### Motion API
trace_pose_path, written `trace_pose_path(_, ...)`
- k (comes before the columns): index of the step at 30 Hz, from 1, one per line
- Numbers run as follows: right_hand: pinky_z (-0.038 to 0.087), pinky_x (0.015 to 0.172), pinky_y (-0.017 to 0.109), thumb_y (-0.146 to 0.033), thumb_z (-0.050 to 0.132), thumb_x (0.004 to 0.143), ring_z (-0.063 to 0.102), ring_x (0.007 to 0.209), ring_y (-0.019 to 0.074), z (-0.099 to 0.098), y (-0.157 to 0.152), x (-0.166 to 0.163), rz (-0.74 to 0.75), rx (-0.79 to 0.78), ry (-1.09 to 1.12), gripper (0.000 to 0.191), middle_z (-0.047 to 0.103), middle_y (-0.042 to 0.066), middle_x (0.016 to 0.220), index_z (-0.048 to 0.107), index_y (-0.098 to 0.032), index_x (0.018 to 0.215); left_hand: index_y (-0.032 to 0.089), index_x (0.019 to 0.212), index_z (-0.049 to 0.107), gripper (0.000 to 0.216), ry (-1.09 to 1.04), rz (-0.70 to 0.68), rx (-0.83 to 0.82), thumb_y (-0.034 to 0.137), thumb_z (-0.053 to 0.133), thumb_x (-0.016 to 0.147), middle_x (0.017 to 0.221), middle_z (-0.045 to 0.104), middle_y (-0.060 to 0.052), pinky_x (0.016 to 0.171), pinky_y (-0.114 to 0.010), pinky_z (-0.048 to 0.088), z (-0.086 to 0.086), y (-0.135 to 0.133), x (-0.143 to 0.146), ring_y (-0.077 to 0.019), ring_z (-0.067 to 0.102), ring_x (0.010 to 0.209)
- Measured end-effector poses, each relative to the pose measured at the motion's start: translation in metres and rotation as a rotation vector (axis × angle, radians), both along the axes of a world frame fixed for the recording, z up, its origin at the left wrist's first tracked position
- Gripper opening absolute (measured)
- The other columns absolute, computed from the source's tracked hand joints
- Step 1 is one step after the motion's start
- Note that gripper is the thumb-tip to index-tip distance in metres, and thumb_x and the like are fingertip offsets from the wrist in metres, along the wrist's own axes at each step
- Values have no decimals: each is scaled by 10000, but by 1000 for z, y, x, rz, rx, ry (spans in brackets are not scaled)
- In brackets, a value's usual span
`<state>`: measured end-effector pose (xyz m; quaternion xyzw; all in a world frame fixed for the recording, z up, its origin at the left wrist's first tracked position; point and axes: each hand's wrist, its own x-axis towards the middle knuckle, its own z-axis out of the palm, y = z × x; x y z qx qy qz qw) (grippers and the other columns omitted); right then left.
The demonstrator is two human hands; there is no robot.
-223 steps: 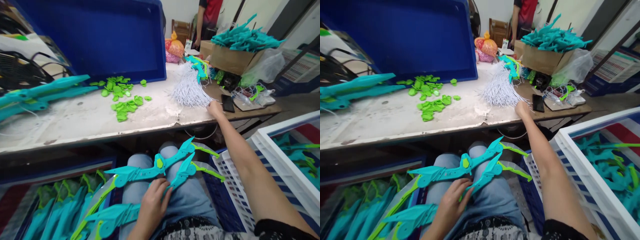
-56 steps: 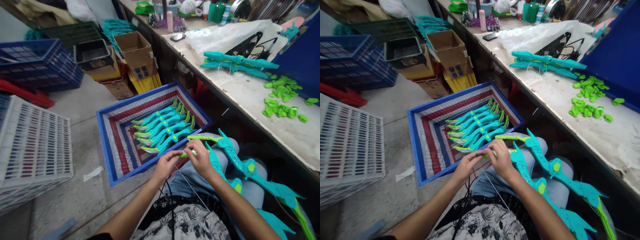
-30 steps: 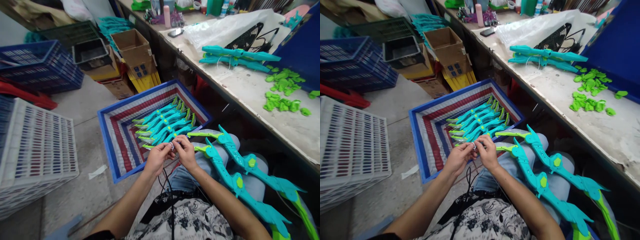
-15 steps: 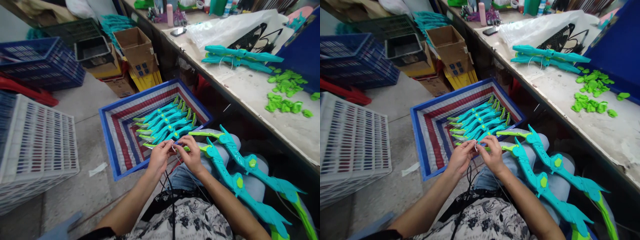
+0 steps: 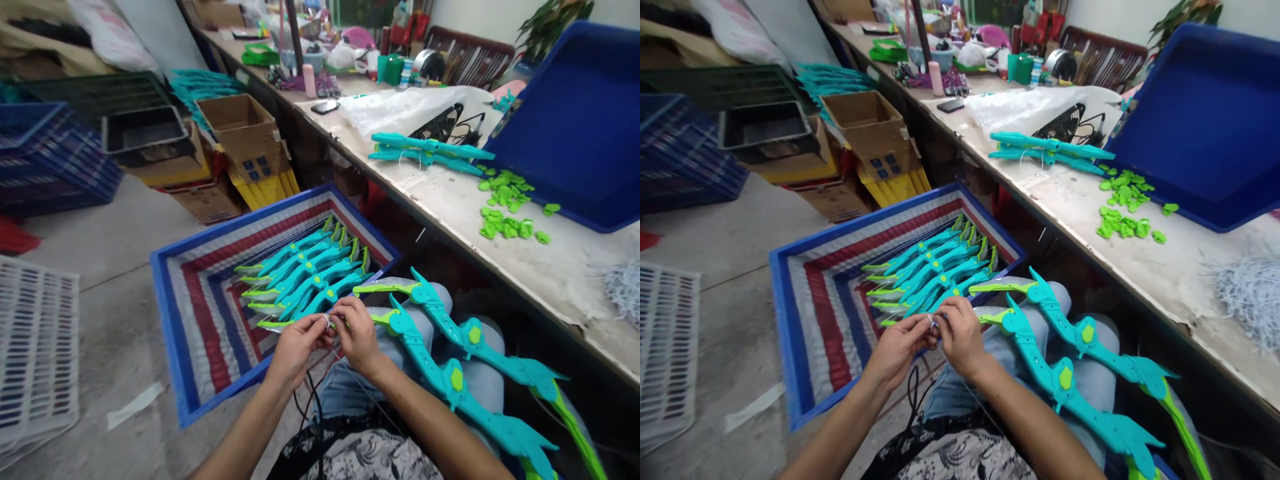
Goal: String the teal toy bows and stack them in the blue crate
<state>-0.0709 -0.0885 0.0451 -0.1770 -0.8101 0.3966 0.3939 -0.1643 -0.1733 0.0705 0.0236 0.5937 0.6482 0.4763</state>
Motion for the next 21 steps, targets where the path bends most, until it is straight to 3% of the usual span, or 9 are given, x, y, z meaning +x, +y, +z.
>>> trace_pose_path(4,521,749,317,-195,495,897,591,839,173,0,-2,-4,48,-157,30,183,602,67,881,676,-212,886,114,691,691,411,-50,-46,48,401,868,456,571,635,-21,483,-225,455,2,-2,-3,-104,545,479)
trace_pose_path(8,521,810,309,-183,477,901,613,915,171,2,-4,-3,70,-241,13,251,629,78,989,670,-224,1055,124,659,670,355,-57,58,70,350,859,461,542,601,7,485,-196,436,3,3,4,-83,523,486)
trace_pose_path(10,519,808,318,-192,485,904,607,919,174,4,-2,0,44,-193,5,273,624,86,1019,644,-226,1124,134,633,651,334,-64,122,76,345,848,465,548,600,16,494,-198,448,3,6,8,-87,531,501)
trace_pose_path(13,514,763,332,-231,529,902,591,853,178,5,5,4,79,-47,-9,194,623,75,928,682,-231,1021,143,586,630,279,-100,154,105,307,828,477,574,621,12,551,-232,497,2,7,7,-110,570,548)
trace_pose_path(17,509,716,323,-245,527,911,586,796,174,3,17,5,160,59,-72,164,636,57,834,689,-228,927,129,620,682,222,-173,68,125,276,801,503,679,680,-38,661,-294,532,0,2,0,-157,624,669)
trace_pose_path(21,496,713,313,-210,521,895,594,780,174,5,22,5,192,124,-141,149,656,62,816,664,-202,856,118,695,720,262,-34,-38,57,280,808,509,693,685,-48,648,-279,505,-2,-1,-2,-148,612,641)
